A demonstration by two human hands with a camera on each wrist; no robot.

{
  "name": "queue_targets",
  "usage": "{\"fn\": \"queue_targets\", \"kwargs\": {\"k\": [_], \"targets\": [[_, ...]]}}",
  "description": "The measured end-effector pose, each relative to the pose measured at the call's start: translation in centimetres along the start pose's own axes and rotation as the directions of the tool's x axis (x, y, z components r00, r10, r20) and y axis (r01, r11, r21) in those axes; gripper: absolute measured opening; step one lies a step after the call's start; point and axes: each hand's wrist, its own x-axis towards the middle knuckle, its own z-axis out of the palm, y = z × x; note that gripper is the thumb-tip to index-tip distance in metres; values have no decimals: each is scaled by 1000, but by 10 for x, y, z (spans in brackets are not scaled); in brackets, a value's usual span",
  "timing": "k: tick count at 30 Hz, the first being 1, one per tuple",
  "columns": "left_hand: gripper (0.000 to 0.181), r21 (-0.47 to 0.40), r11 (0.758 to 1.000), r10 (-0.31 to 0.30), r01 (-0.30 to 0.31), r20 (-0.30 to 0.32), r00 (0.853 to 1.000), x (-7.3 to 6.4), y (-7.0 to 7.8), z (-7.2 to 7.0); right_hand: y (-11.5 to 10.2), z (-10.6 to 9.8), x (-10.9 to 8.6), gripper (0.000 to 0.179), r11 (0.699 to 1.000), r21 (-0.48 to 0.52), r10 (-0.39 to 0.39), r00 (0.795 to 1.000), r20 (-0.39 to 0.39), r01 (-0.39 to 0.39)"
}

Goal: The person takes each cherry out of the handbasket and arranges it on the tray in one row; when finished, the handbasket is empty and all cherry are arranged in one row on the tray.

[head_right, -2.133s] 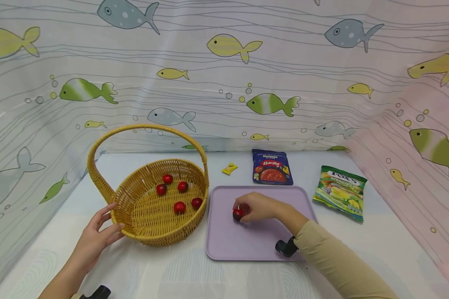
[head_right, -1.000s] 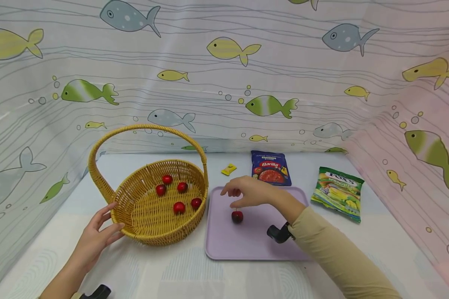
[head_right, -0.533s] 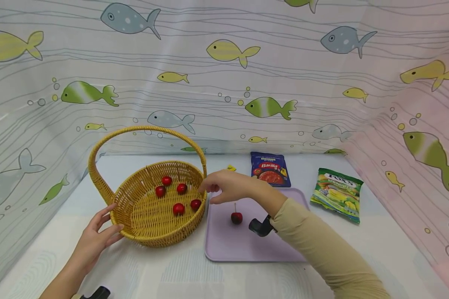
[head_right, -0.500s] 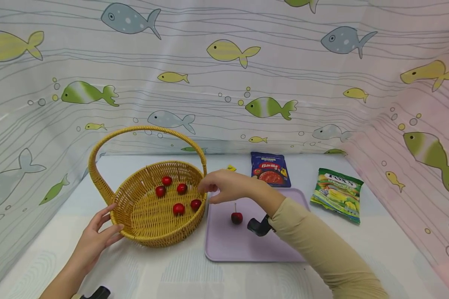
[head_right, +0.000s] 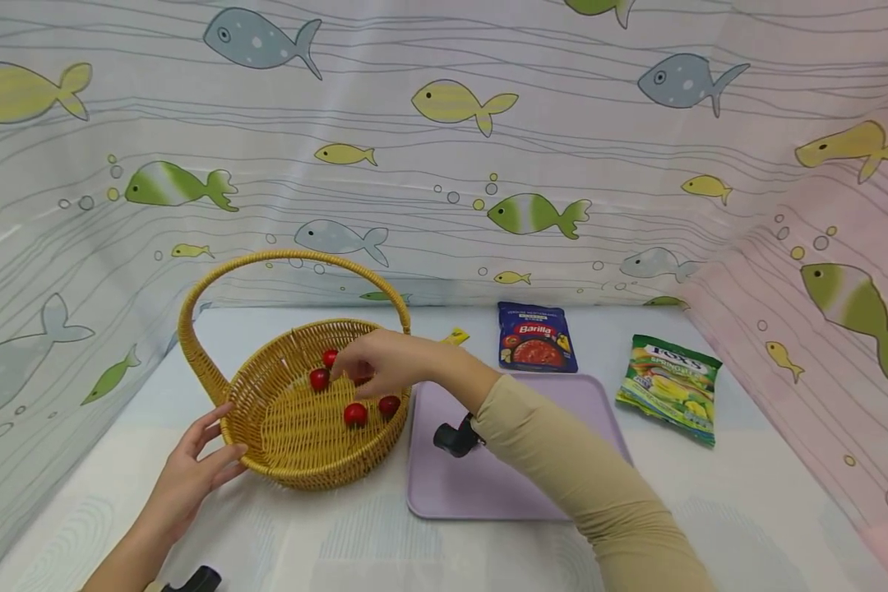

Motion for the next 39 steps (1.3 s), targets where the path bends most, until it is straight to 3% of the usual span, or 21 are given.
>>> {"fn": "queue_targets", "kwargs": {"k": [9,20,29,39], "targets": [[73,10,1000,17,-17,-4,1000,-3,2,0,4,3,42,28,1000,-2,10,999,31,-10],[72,22,1000,6,-6,-13,1000,-3,1,0,24,12,85,29,988,42,142,987,75,-146],[72,14,1000,4,-4,-10,1000,-6,3,2,44,27,109,33,967,-14,255,957,138,-256],[68,15,1000,-15,15,-3,1000,-20,33,8,54,42,116,49,940,-75,342,913,222,-334]]}}
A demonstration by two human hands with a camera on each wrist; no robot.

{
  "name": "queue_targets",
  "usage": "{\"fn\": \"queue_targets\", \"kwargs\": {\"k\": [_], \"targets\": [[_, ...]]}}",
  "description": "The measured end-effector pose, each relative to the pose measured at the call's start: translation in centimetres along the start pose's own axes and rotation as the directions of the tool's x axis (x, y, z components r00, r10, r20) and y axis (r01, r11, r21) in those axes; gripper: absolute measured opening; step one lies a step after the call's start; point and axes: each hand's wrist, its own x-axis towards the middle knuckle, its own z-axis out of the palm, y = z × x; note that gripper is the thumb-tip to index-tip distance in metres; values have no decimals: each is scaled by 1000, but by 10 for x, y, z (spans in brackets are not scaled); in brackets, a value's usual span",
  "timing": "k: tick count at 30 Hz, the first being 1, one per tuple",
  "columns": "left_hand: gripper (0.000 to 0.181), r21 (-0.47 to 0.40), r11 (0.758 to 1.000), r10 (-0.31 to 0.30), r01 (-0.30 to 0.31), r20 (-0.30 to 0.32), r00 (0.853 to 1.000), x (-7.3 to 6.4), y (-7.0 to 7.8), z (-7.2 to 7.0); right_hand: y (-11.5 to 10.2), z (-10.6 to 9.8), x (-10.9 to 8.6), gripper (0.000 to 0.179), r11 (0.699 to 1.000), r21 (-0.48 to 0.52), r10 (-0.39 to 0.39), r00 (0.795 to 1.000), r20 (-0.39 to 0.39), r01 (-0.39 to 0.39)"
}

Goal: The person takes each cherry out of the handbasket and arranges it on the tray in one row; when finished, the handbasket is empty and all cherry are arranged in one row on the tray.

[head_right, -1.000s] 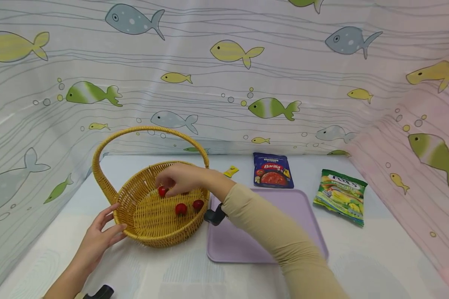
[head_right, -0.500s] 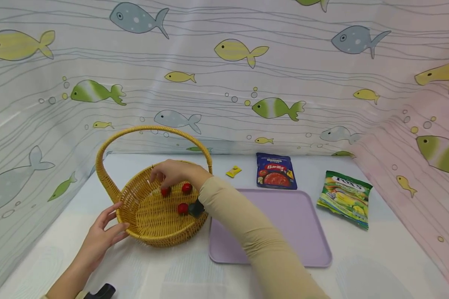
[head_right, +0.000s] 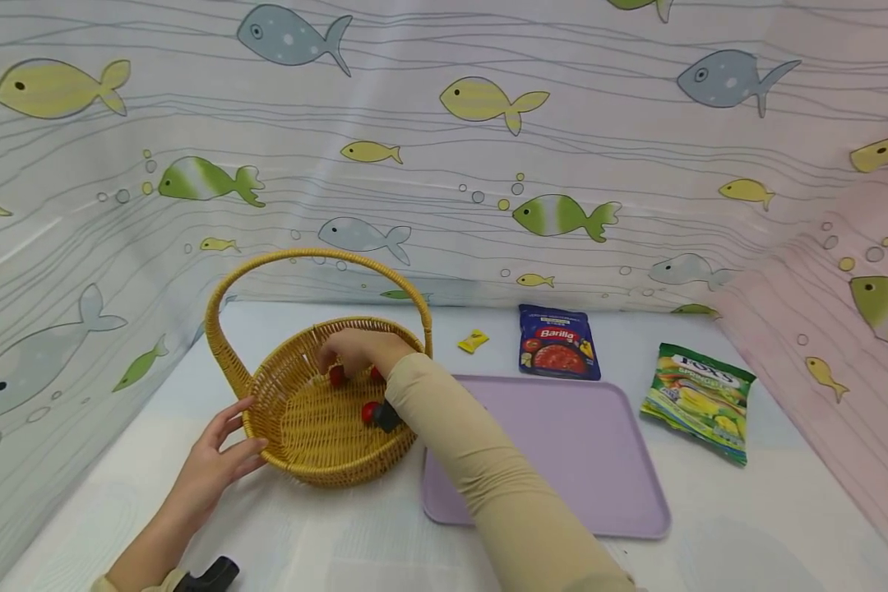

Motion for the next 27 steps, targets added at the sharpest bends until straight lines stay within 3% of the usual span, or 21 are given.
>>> {"fn": "queue_targets", "kwargs": {"k": [7,16,19,27], "targets": [[67,2,1000,-12,12,-3,1000,-1,5,1,1,6,-2,50,999,-10,40,999,33,-40],[71,-21,998,67,-67,11,998,11,-23,-8,-1,12,4,35,996,-81,38,998,58,-34],[73,-21,998,59,-59,4,998,14,-27,-10,-3,9,4,30,995,-90,35,998,58,-30],[71,-1,999,32,-32,3,999,6,-13,-6,-17,-9,-6,29,994,-92,-54,998,25,56]]}}
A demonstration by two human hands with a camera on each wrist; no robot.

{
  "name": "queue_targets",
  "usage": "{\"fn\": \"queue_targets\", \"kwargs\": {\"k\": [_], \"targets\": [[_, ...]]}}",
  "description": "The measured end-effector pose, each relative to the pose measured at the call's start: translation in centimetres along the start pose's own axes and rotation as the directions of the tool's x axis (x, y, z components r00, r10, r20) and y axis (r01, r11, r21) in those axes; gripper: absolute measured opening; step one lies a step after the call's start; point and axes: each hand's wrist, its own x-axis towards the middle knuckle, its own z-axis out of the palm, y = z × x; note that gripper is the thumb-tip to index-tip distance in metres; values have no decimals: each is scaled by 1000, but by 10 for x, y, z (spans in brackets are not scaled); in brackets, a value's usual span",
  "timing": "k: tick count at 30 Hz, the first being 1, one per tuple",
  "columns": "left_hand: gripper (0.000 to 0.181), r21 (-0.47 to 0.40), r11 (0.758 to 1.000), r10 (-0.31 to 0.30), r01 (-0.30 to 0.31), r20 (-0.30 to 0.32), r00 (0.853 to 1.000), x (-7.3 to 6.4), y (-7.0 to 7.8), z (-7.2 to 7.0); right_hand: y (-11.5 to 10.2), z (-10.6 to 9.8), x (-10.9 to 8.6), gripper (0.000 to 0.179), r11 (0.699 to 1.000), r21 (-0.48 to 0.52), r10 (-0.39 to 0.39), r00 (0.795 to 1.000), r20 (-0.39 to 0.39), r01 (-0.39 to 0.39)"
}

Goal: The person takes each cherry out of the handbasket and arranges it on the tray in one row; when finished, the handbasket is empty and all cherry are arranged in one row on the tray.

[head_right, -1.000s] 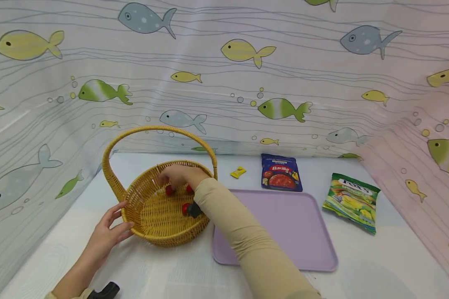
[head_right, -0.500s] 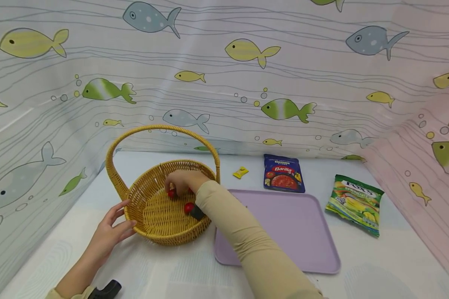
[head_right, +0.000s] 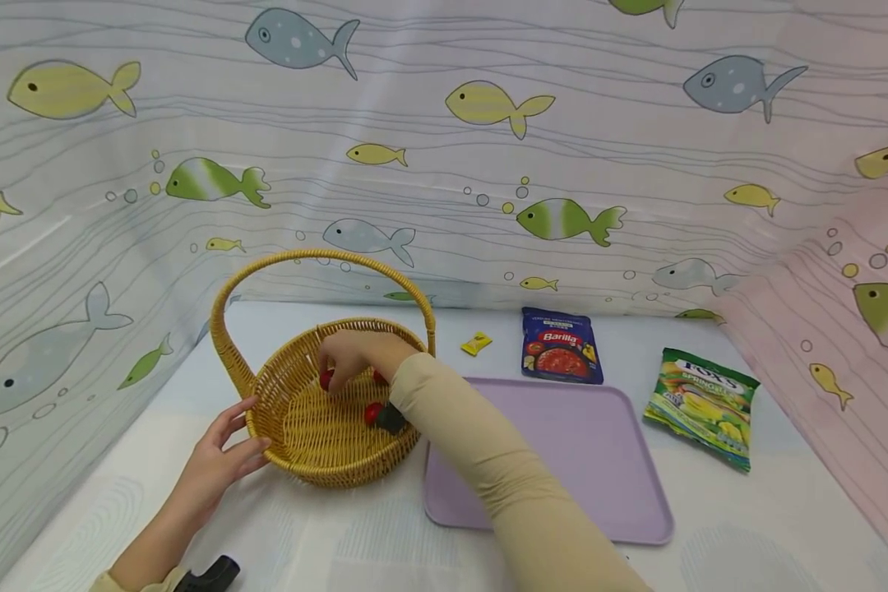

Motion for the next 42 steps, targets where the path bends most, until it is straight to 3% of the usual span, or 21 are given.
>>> {"fn": "queue_targets", "kwargs": {"k": [4,10,21,29,36,42], "targets": [[70,11,1000,-14,14,-5,1000,-2,5,3,-6,-7,-10,32,998,2,-63,997,-43,64],[71,5,999,-32,32,-16,999,0,0,4,-18,-15,-32,28,993,-2,-120,991,-66,120],[76,9,999,-32,32,-15,999,5,-11,1,-23,-14,-96,27,965,-63,-261,953,-155,255],[75,4,999,-46,46,-17,999,7,-13,1,-9,-4,-142,31,975,11,-216,956,-199,222],[73,13,999,-39,39,-16,999,4,-7,3,5,6,-175,31,966,-21,-252,928,-273,256],[70,19,999,-44,44,-26,999,-1,6,8,18,19,-200,31,981,7,-185,939,-291,195]]}}
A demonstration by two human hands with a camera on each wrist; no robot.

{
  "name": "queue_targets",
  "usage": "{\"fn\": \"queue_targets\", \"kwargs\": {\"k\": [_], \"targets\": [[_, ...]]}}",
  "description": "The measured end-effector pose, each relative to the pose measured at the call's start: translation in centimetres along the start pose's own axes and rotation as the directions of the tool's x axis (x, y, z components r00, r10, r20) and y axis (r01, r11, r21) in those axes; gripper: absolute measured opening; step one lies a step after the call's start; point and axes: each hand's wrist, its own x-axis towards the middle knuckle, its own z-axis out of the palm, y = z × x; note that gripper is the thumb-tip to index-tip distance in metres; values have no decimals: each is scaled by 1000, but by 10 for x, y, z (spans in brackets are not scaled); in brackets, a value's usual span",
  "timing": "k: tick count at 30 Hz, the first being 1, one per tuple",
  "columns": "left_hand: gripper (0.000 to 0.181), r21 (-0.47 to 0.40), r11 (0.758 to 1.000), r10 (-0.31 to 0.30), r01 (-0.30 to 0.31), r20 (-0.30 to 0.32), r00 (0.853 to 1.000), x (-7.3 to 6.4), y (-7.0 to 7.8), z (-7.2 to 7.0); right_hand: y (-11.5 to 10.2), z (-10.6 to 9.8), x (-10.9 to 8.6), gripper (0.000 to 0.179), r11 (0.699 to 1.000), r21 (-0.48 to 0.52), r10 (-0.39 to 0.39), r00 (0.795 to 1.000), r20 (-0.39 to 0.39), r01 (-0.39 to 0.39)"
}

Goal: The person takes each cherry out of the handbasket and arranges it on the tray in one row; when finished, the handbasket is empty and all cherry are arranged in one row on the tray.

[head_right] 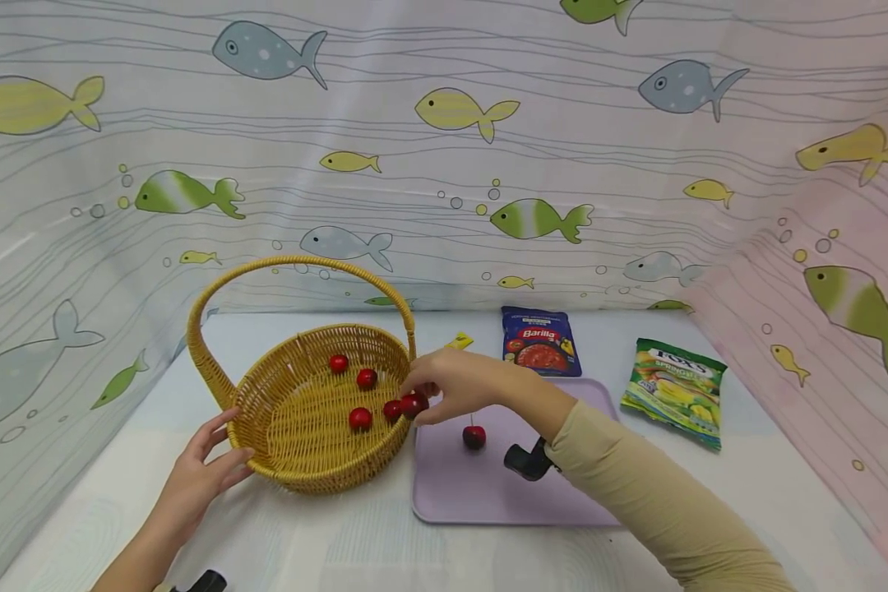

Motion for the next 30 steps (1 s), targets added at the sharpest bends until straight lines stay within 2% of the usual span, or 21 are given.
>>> {"fn": "queue_targets", "kwargs": {"k": [5,8,16,24,30], "targets": [[70,1,1000,-11,11,10,1000,-2,3,0,7,7,-22,30,996,20,82,997,-13,-82],[72,0,1000,-13,13,25,1000,-1,-1,-2,13,12,-34,31,993,47,112,993,-26,-111],[72,-5,1000,16,-16,15,1000,6,-11,-4,25,24,-64,32,978,110,184,981,-65,-176],[70,-1,1000,0,0,18,1000,-2,3,-1,41,39,-87,31,966,123,240,965,-109,-226],[70,-12,1000,12,-12,14,1000,-2,3,-1,51,50,-95,30,953,138,281,956,-82,-268]]}}
